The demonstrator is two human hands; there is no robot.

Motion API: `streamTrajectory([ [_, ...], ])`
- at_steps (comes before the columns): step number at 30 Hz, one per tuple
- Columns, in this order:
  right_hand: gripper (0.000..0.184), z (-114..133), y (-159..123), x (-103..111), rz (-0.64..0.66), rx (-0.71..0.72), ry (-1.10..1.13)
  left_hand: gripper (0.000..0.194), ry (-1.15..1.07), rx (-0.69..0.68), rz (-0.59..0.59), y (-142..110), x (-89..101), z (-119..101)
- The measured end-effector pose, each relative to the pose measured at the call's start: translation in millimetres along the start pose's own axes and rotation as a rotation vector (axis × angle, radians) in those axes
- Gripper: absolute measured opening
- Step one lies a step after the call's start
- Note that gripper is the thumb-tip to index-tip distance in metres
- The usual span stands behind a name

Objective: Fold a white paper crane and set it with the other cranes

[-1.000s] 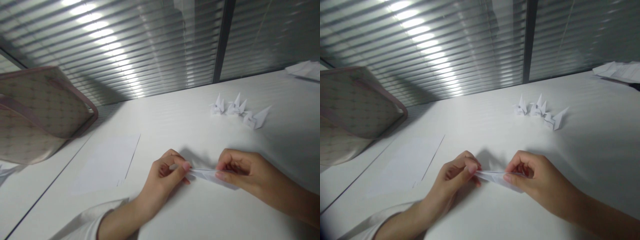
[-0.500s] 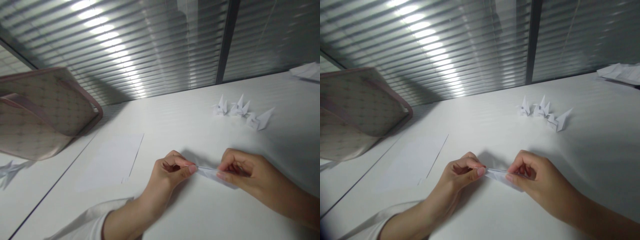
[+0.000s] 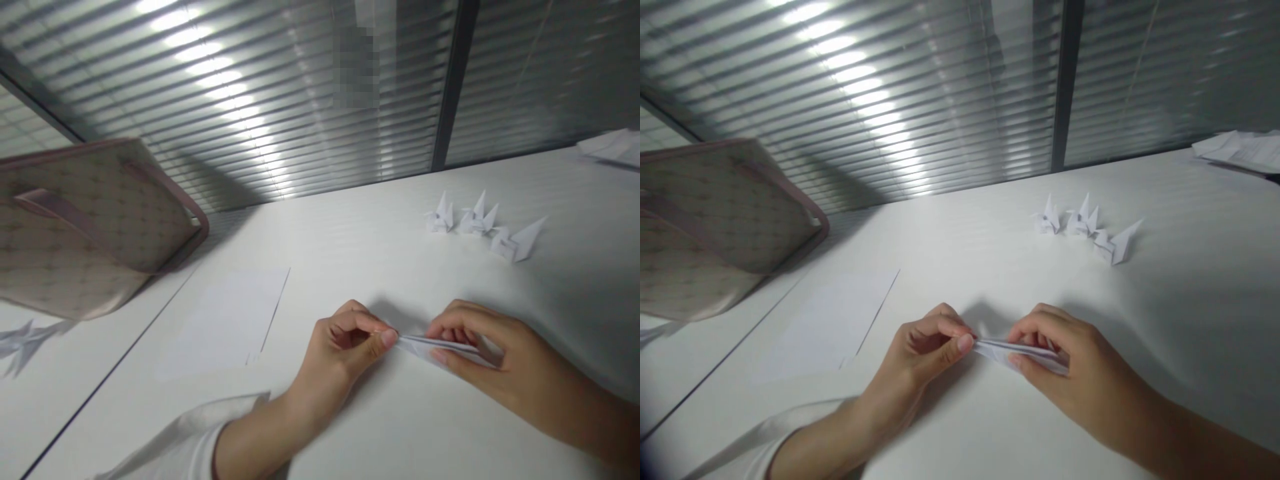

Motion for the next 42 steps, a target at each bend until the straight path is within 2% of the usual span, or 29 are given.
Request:
streamTrajectory([
  [1,0.006,3,-1,0,0.003,0.018,0.006,0.007,-0.044,-0.009,0.018,-1,-3.2,1],
  [2,0.007,3,-1,0,0.016,0.005,0.032,0.015,-0.107,-0.011,0.043,-2,-7.6,2],
  [5,0.013,-10,1,-6,0.120,-0.177,0.243,0.036,-0.263,0.024,0.120,-4,-21.1,8],
  [8,0.016,-19,0,-25,0.311,-0.337,0.553,0.022,-0.195,0.056,0.158,-5,-27.9,12],
  [11,0.013,-20,-2,-37,0.410,-0.362,0.724,0.015,-0.135,0.068,0.171,-4,-31.6,11],
  [21,0.016,-20,-1,-45,0.471,-0.321,0.642,0.025,-0.099,0.098,0.199,-9,-37.4,13],
  [28,0.015,-10,1,-44,0.451,-0.317,0.644,0.030,-0.070,0.045,0.209,-10,-38.1,15],
  [35,0.021,-5,-4,-45,0.492,-0.326,0.648,0.030,-0.070,0.098,0.237,-12,-39.7,17],
  [42,0.020,-4,-3,-43,0.463,-0.330,0.612,0.029,-0.057,0.109,0.213,-13,-38.1,18],
])
Point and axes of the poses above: each hand's wrist, its own y-axis towards the middle knuckle, its own x-axis out of the back of the hand, z = x × y, the point moved 9 cm from there along y, towards the middle knuckle, and after that the axes turned 11 degrees about -x, right-handed, at the moved point
